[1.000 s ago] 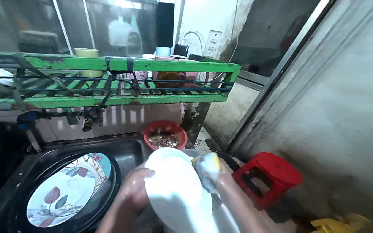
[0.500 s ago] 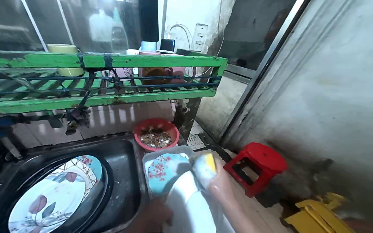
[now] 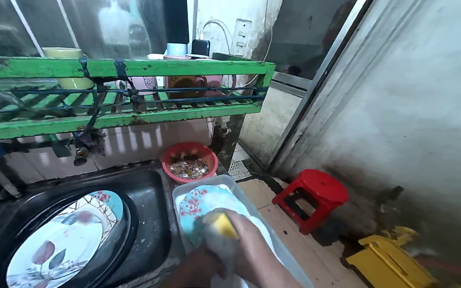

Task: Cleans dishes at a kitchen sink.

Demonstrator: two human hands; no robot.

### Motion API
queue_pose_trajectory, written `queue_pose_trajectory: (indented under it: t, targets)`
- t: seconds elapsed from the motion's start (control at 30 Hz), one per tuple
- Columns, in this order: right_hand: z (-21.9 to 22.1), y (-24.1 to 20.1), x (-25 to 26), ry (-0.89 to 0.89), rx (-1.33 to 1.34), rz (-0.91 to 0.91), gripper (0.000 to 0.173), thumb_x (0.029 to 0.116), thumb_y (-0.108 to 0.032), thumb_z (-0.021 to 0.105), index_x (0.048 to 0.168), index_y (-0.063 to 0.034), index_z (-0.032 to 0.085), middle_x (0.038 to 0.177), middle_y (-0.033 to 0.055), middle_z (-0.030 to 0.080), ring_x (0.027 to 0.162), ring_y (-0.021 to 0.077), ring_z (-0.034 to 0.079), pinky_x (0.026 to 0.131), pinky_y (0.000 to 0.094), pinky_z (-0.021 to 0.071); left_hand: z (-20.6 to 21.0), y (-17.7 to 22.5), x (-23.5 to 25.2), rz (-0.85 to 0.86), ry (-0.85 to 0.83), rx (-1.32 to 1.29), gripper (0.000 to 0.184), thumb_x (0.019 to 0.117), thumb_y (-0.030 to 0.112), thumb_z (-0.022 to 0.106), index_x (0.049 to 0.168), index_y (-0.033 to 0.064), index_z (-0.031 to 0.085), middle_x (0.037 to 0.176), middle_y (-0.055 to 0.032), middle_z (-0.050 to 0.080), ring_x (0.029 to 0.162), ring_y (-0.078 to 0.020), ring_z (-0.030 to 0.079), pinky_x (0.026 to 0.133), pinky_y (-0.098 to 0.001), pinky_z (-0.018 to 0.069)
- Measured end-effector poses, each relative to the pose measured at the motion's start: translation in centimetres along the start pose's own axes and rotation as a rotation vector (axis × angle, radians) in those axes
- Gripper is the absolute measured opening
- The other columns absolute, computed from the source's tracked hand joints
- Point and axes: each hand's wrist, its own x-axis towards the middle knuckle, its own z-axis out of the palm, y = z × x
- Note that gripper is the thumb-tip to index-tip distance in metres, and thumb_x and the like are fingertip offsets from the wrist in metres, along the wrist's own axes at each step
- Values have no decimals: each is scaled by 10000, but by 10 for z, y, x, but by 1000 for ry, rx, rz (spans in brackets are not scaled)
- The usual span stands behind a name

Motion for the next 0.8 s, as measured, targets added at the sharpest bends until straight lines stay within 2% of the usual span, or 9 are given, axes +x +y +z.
queue_pose_trajectory:
  t: [0.03,0.1,0.2,0.3,0.4,0.5,0.63,0.73,0.8]
  targets:
    - [2,1,1,23,8,-37,670,733,-196,836,1339,-4,625,1212,169,708,1146,306,675,1014,513,532,0,0,0,20,12,-19,313,887,-121,567,1170,13,554,916,-6,638,842,-85,633,787,-302,553]
    - [-8,17,5,161,97,121,647,759,-194,800,1317,64,601,1176,215,697,1094,292,685,978,469,550,-5,-3,0,45,33,-95,418,824,-158,542,1211,1,540,947,-54,644,846,-134,651,765,-350,569]
    - [-24,61,7,325,174,429,688,848,-159,750,1430,90,482,1393,302,542,1277,374,562,1093,511,451,-15,0,-5,194,188,-428,386,738,-174,533,1075,8,575,889,-110,693,775,-204,699,675,-404,605]
    - [1,58,-16,400,96,184,725,784,-259,755,1351,136,534,1329,333,574,1250,404,572,1082,512,458,-25,2,4,448,235,-691,354,686,-79,547,1028,12,575,866,-129,696,767,-232,707,656,-432,606]
    - [24,26,-20,382,25,-192,680,769,-414,760,1223,81,647,1208,258,660,1165,370,610,1022,499,488,-14,-4,5,488,223,-681,326,688,-68,555,996,34,586,838,-92,702,757,-203,706,661,-413,604]
    - [15,27,4,490,23,-98,677,770,-384,738,1219,113,635,1206,274,661,1158,352,633,1017,466,509,10,2,-16,378,311,-559,367,753,-163,515,1077,0,576,857,-88,673,760,-178,685,675,-380,596]
    - [4,42,4,508,72,103,669,776,-282,736,1287,122,584,1292,297,610,1225,363,594,1061,463,483,-2,8,-14,614,343,-632,416,680,-60,550,1090,-5,589,898,-104,706,790,-193,709,686,-399,613]
    - [19,19,-22,396,49,-154,677,784,-374,754,1243,106,623,1229,292,635,1183,363,605,1034,471,491,-13,6,-9,686,307,-601,450,676,-36,560,1125,-7,587,917,-92,718,816,-179,716,707,-394,614]
    - [22,6,-15,403,38,-358,684,810,-504,729,1206,47,648,1204,235,659,1180,304,600,1046,425,472,-7,0,-18,633,200,-417,353,862,-45,539,1213,-3,544,952,-23,701,864,-99,695,782,-324,603]
